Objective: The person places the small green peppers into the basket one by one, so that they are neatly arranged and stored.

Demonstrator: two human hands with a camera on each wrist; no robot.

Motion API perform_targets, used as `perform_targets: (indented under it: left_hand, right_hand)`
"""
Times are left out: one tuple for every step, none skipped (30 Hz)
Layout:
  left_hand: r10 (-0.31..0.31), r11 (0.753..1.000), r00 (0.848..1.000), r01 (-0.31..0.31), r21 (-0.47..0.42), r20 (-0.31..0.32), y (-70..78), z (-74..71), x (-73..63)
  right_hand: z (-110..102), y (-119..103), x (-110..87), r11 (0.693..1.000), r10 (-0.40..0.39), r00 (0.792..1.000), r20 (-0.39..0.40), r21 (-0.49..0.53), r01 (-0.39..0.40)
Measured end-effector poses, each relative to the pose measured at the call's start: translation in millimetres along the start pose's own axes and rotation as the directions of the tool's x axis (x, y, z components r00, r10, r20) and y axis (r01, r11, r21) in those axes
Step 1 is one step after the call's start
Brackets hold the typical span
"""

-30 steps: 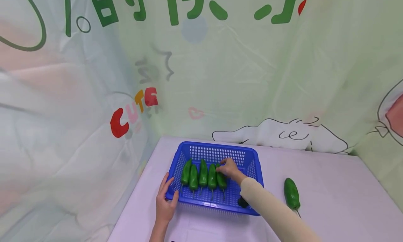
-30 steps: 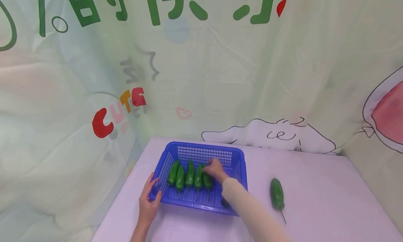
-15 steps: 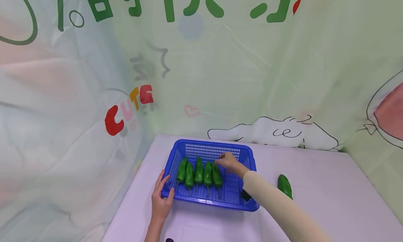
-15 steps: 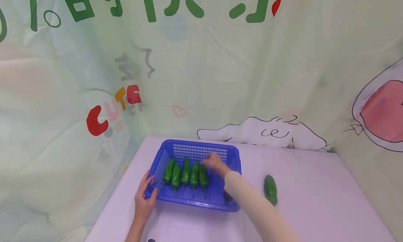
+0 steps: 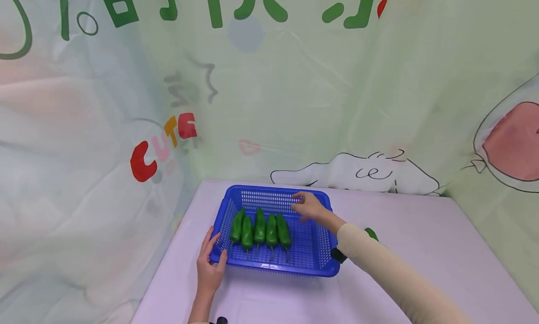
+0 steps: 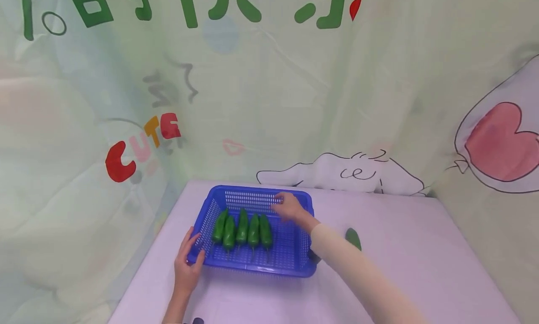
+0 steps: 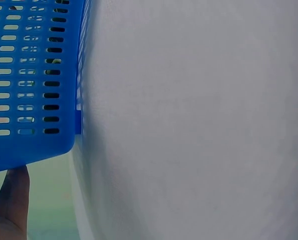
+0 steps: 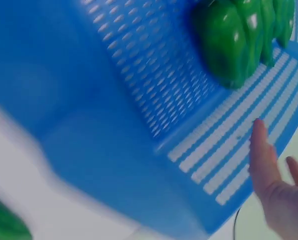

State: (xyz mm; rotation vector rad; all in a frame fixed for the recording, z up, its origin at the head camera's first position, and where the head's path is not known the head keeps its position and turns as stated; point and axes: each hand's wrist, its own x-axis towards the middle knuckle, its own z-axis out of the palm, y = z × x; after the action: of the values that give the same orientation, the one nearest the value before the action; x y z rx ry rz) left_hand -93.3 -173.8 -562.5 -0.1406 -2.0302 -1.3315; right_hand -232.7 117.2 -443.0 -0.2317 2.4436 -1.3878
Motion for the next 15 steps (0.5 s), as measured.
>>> perform_targets:
  left_hand:
    - [0.001,1.0,1.0,-0.001,-0.003,-0.004,3.9,-0.1,0.7]
    - [0.004,1.0,1.0,-0.004,-0.004,-0.005,8.1,-0.3,1.3]
    - [0.006,1.0,1.0,-0.006,-0.007,-0.006,12.8,-0.8,1.9]
    - [0.01,1.0,1.0,-0.01,-0.007,-0.005,17.6,-1.5,2.5]
    - [0.011,1.0,1.0,-0.011,-0.006,-0.002,22.7,-2.7,3.2]
    - [0.012,1.0,1.0,-0.012,-0.004,0.0,27.1,-4.0,3.8]
    - [0.013,1.0,1.0,-0.013,-0.003,0.001,30.9,-5.3,4.3]
    - [0.015,1.0,1.0,-0.015,0.0,-0.001,33.4,-6.3,4.8]
    - [0.018,1.0,1.0,-0.018,0.002,-0.003,35.3,-7.3,5.1]
    - [0.019,1.0,1.0,-0.019,0.003,-0.006,36.5,-8.0,5.4]
    - [0.019,1.0,1.0,-0.019,0.002,-0.005,37.2,-8.5,5.5]
    - [0.023,1.0,1.0,-0.023,0.0,-0.005,37.4,-8.7,5.6]
    - [0.027,1.0,1.0,-0.027,-0.002,-0.006,37.4,-8.7,5.4]
    - [0.028,1.0,1.0,-0.028,-0.004,-0.004,37.6,-8.8,5.2]
    - [0.028,1.0,1.0,-0.028,-0.006,-0.002,38.0,-8.8,4.9]
  right_hand:
    - [-5,1,-0.8,1.0,-0.011,1.0,0.001,0.003,0.011]
    - [-9,2,-1.4,1.0,-0.03,1.0,0.003,0.004,0.03]
    - [-13,3,-2.1,0.999,-0.049,0.999,0.005,0.009,0.049]
    - [-18,4,-2.7,0.998,-0.063,0.998,0.001,0.011,0.063]
    - [-21,5,-3.5,0.997,-0.074,0.997,-0.004,0.015,0.074]
    - [-24,7,-4.4,0.996,-0.081,0.997,-0.005,0.028,0.081]
    - [-27,9,-5.2,0.996,-0.081,0.997,-0.009,0.034,0.081]
    - [-29,10,-6.4,0.996,-0.081,0.997,-0.013,0.039,0.081]
    - [-31,12,-8.4,0.996,-0.082,0.996,-0.018,0.039,0.083]
    - [-33,14,-9.7,0.996,-0.077,0.997,-0.028,0.044,0.078]
    - [-35,15,-11.3,0.996,-0.073,0.997,-0.036,0.05,0.075]
    - [-37,17,-13.0,0.996,-0.065,0.997,-0.046,0.057,0.067]
    - [-39,19,-14.8,0.996,-0.055,0.997,-0.058,0.061,0.059]
    - [-42,21,-16.8,0.996,-0.051,0.996,-0.068,0.064,0.056]
    - [-45,23,-18.2,0.997,-0.043,0.996,-0.081,0.067,0.049]
